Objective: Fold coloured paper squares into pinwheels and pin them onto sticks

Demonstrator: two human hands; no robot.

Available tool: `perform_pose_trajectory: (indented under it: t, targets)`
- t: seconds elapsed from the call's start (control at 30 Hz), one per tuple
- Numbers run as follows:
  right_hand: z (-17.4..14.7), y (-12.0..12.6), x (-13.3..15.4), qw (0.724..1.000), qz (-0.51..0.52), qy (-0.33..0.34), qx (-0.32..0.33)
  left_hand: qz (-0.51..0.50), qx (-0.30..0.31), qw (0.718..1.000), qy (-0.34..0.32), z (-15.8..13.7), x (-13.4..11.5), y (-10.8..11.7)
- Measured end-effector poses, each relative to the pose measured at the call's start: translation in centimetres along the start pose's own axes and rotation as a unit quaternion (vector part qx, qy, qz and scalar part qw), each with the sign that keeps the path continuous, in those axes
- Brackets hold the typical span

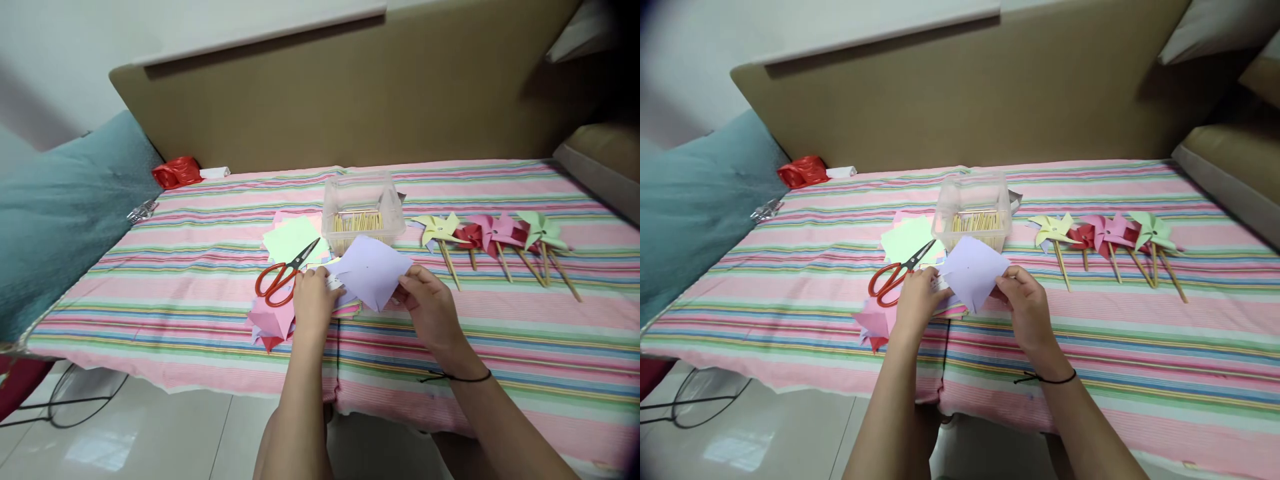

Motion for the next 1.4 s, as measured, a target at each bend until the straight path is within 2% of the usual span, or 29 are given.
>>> perform_pose_trajectory:
  t: [0.07,0.13,0.23,0.3,0.37,0.4,0.43,0.47,0.53,0.6,0.63,0.67,0.73,0.87,0.97,1.03,1.07,1.1,1.17,1.23,1.27,1.33,1.4]
  targets:
    - [0.1,0.1,0.2,1.000,0.008,-0.005,0.004,-0.024,-0.044,0.999,0.000,0.0,-0.1,0.4]
    - [0.2,0.6,0.5,1.000,0.007,0.002,0.001,-0.100,-0.097,0.990,-0.001,0.1,-0.1,0.9]
    - [0.3,1.8,1.4,0.999,-0.019,0.045,-0.017,-0.266,-0.137,0.954,-0.005,0.1,-0.2,1.3]
    - [0.3,2.6,2.2,0.993,-0.067,0.089,-0.032,-0.387,-0.095,0.917,-0.009,0.3,-0.8,0.9]
    - [0.0,3.2,3.5,0.974,-0.157,0.158,-0.043,-0.495,0.007,0.869,-0.006,0.2,-2.0,-0.1]
    - [-0.2,3.2,4.4,0.952,-0.218,0.210,-0.044,-0.537,0.070,0.841,0.001,0.0,-2.8,-0.8]
    - [-0.7,3.0,5.3,0.918,-0.286,0.271,-0.037,-0.568,0.124,0.813,0.010,-0.2,-3.5,-1.4]
    - [-1.2,2.4,6.1,0.872,-0.356,0.334,-0.021,-0.594,0.169,0.786,0.022,-0.5,-4.1,-1.8]
    - [-2.4,1.1,7.0,0.762,-0.475,0.439,0.030,-0.635,0.238,0.733,0.053,-1.0,-5.0,-2.7]
    - [-3.2,0.2,7.0,0.670,-0.554,0.488,0.080,-0.664,0.285,0.686,0.082,-1.3,-5.5,-3.3]
    - [-3.5,0.0,7.0,0.639,-0.578,0.499,0.093,-0.676,0.298,0.668,0.092,-1.4,-5.7,-3.4]
    - [-3.8,0.0,7.0,0.617,-0.593,0.507,0.101,-0.686,0.303,0.654,0.098,-1.4,-5.7,-3.4]
    - [-4.1,0.0,6.9,0.592,-0.609,0.517,0.109,-0.699,0.297,0.642,0.105,-1.3,-5.7,-3.4]
    - [-4.6,0.2,6.9,0.576,-0.613,0.528,0.118,-0.698,0.262,0.658,0.102,-1.2,-5.5,-3.3]
    - [-4.5,0.6,6.7,0.596,-0.606,0.513,0.119,-0.688,0.237,0.682,0.074,-1.0,-5.5,-3.4]
    - [-4.0,1.1,6.8,0.639,-0.587,0.488,0.095,-0.687,0.222,0.690,0.052,-0.8,-5.5,-3.3]
    - [-3.6,1.6,6.9,0.675,-0.569,0.466,0.066,-0.690,0.213,0.691,0.042,-0.7,-5.6,-3.2]
    - [-3.1,2.4,6.9,0.722,-0.539,0.433,0.026,-0.691,0.206,0.692,0.031,-0.6,-5.7,-3.1]
    - [-1.9,4.3,6.6,0.838,-0.432,0.328,-0.054,-0.689,0.200,0.697,0.013,-0.5,-5.9,-3.0]
    - [-0.8,5.7,5.1,0.939,-0.282,0.182,-0.073,-0.687,0.207,0.697,0.001,-0.6,-6.3,-3.0]
    - [-0.4,5.8,4.2,0.969,-0.211,0.112,-0.056,-0.687,0.215,0.695,-0.004,-0.7,-6.5,-3.1]
    - [0.0,5.3,3.0,0.992,-0.122,0.017,-0.013,-0.685,0.234,0.690,-0.010,-0.9,-6.8,-3.5]
    - [0.1,5.0,2.7,0.995,-0.103,-0.012,-0.011,-0.678,0.253,0.690,-0.016,-1.1,-7.2,-3.8]
Point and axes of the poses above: each hand's wrist, its own z-axis towards the middle knuckle, its own y-axis out of the back of the hand, x = y × z, the point moved 6 cm from there along z, towards the middle knuckle, and after that the axes turned 3 degrees about x, right-handed, at the moved point
